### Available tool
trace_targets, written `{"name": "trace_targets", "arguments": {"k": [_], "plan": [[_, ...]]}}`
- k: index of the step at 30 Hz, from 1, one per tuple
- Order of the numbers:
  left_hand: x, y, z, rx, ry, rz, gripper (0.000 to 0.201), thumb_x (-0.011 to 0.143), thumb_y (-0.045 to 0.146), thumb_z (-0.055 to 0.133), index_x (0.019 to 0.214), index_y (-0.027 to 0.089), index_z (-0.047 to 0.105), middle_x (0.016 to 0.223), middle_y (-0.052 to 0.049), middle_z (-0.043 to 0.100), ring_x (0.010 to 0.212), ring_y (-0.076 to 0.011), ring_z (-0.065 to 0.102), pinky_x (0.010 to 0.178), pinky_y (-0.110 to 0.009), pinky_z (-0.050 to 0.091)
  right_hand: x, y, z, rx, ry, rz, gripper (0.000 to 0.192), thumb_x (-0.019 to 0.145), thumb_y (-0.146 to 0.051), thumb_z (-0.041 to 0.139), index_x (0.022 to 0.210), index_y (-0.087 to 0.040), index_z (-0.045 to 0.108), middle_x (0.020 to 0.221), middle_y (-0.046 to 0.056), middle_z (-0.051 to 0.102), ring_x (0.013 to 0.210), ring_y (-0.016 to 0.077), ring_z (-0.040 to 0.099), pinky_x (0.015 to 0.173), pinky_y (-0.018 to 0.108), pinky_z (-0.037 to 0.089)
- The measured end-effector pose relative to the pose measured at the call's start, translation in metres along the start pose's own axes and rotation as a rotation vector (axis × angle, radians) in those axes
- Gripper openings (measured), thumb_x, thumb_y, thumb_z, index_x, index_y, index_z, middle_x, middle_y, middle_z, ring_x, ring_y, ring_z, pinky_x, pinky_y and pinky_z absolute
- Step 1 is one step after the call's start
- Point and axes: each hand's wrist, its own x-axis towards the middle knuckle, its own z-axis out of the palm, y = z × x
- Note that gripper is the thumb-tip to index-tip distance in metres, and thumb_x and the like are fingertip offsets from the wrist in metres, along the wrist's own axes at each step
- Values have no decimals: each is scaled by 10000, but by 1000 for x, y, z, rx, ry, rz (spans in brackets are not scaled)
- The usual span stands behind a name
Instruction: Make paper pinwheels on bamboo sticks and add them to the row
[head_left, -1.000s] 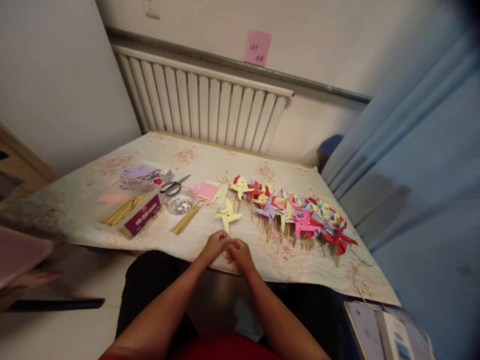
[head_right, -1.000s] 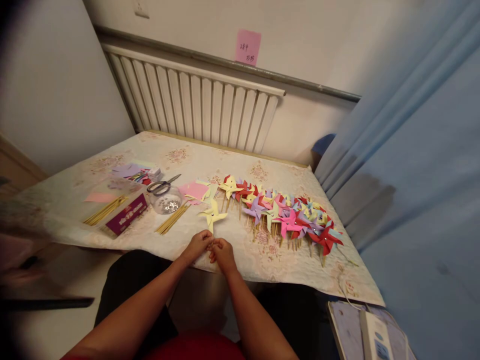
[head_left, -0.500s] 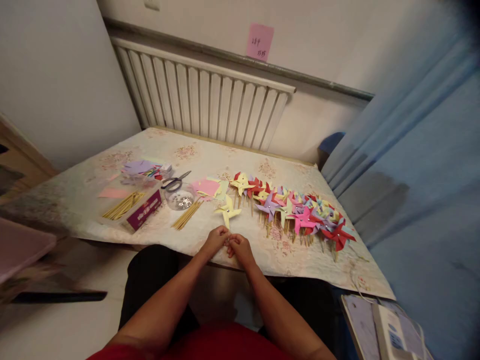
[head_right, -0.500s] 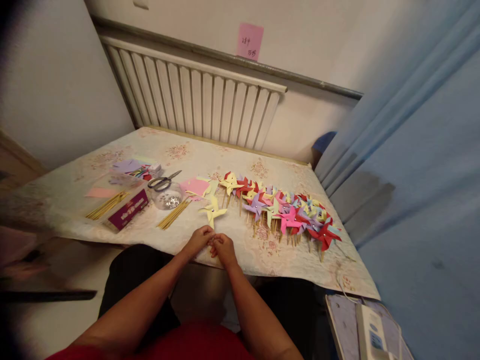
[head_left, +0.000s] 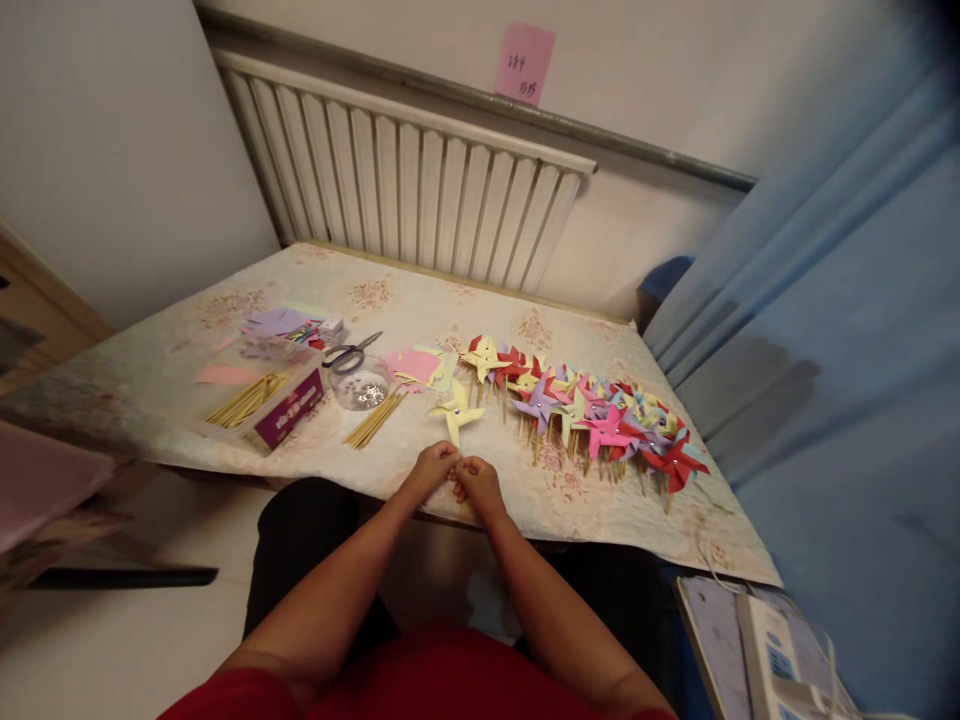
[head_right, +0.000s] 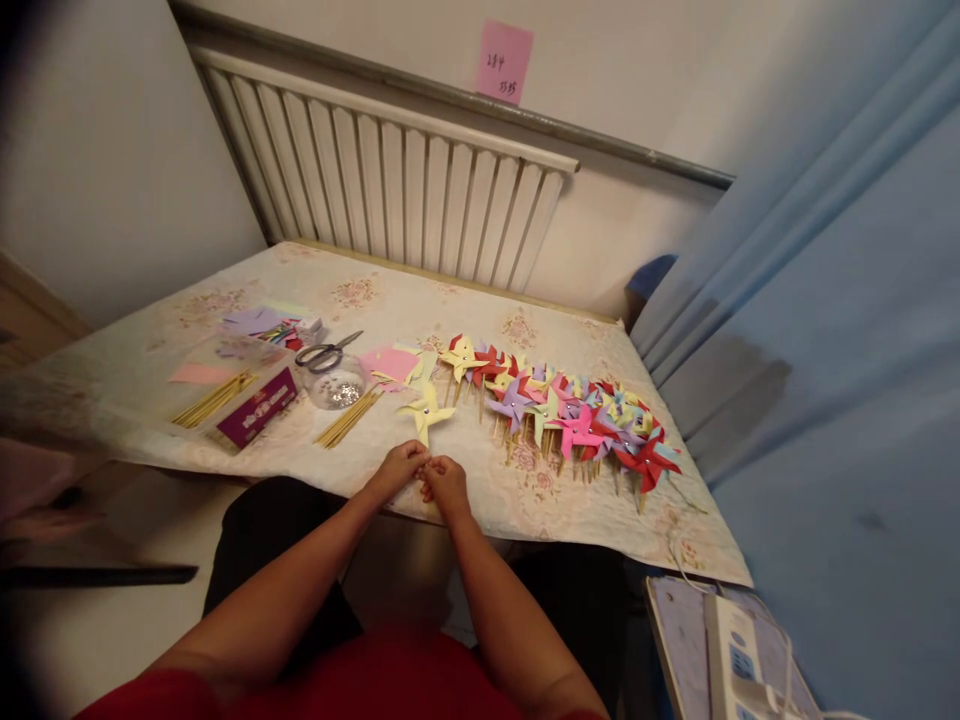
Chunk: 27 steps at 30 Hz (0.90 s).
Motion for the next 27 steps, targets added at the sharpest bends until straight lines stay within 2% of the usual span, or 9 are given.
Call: {"name": "trace_targets", "arguments": {"k": [12,19,27], "plan": [[3,-4,-3,-5,-58,5,181,705,336,603,687,173,527,533,56,514,496,-94,465,520,-227,345,-1,-2,1,-12,17,-21,130,731,-301,567,669,-192,533,436,-55,560,319,90,466,343,190,373],[6,-8,-4,33,-33,-3,196,680,342,632,703,175,532,539,60,516,504,-101,468,517,-228,339,-2,-3,1,-5,30,-19,107,721,-279,565,664,-197,524,453,-55,574,324,88,471,344,189,375],[2,-2,-4,9,-55,6,168,699,324,605,680,180,521,514,62,502,490,-95,460,515,-227,335,-2,-1,0,2,18,-13,98,716,-277,568,686,-185,553,445,-56,563,329,91,465,353,196,386]]}}
